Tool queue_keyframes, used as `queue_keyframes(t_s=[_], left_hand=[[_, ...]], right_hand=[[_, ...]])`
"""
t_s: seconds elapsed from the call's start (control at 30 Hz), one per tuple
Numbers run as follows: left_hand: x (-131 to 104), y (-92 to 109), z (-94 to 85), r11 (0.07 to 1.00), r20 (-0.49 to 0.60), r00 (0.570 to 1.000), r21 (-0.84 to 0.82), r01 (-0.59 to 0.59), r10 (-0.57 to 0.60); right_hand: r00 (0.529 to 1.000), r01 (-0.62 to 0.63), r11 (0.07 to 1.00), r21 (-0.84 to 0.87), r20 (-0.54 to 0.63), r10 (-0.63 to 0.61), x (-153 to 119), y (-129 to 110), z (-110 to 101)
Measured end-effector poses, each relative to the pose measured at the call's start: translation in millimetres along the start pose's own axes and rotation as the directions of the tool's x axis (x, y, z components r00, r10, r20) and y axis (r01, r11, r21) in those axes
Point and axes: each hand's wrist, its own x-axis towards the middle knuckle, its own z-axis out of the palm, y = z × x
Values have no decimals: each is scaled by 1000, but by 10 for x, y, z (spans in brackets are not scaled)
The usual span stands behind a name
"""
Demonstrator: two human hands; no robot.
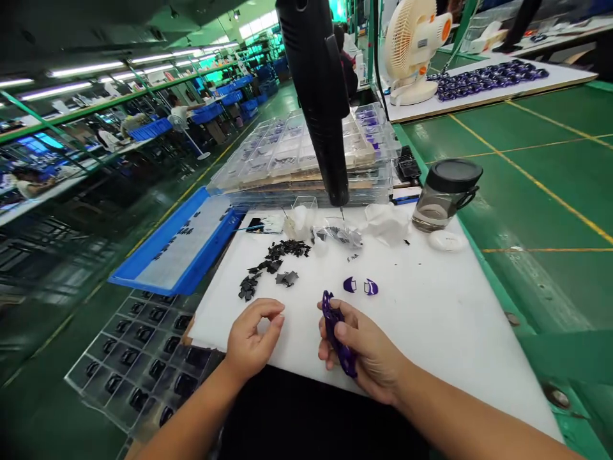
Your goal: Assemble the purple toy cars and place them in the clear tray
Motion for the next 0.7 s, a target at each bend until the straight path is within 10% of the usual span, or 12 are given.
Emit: queue_keyframes(t_s=[0.37,0.7], left_hand=[[775,-222,142,867,251,950,496,39,-186],[767,-116,32,937,380,911,348,19,-159]], right_hand=[[998,-31,1000,-3,-54,30,-6,-18,33],[993,-52,996,72,-98,59,0,-55,50]])
